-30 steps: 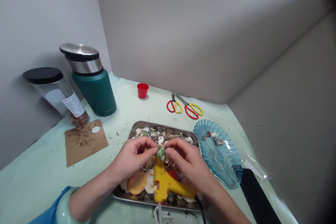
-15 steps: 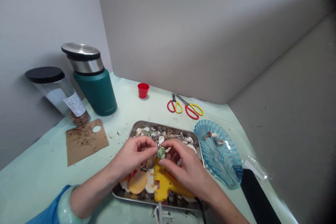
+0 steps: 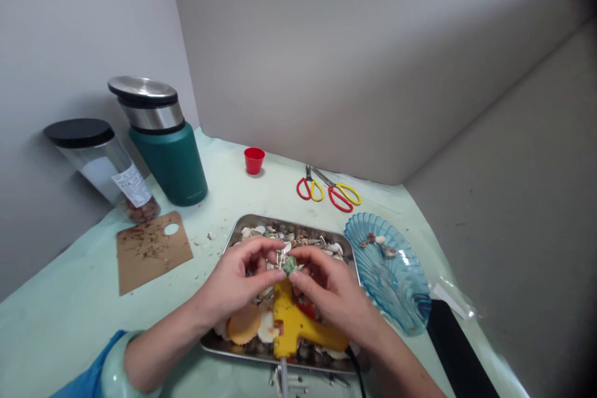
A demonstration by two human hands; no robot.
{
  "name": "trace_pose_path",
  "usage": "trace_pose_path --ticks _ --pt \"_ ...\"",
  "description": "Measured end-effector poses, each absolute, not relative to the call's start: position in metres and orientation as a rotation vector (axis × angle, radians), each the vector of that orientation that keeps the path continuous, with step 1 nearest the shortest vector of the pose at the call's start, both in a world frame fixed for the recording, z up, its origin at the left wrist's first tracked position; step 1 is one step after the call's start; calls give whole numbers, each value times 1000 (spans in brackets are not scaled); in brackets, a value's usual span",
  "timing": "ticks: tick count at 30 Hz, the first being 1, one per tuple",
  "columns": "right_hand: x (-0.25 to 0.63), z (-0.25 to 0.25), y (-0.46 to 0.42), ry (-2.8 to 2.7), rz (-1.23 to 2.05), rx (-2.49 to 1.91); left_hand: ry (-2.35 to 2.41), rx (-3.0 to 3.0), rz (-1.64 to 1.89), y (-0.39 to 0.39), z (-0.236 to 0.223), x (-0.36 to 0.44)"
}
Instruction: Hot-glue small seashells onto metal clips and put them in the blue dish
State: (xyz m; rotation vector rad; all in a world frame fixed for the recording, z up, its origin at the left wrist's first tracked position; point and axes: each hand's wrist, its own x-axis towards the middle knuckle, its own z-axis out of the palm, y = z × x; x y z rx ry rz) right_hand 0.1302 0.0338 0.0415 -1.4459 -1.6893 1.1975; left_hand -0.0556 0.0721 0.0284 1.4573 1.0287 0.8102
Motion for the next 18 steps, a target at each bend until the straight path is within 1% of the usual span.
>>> trace_pose_path --ticks 10,15,18 --pt "130 44 34 -1661 1214 -1424 1063 1531 807 72 28 -55" --pt "132 47 34 -1615 1170 -1415 974 1300 803 74 24 -58" --pt "132 48 35 -1645 1069 -1413 908 1132 785 75 21 -61"
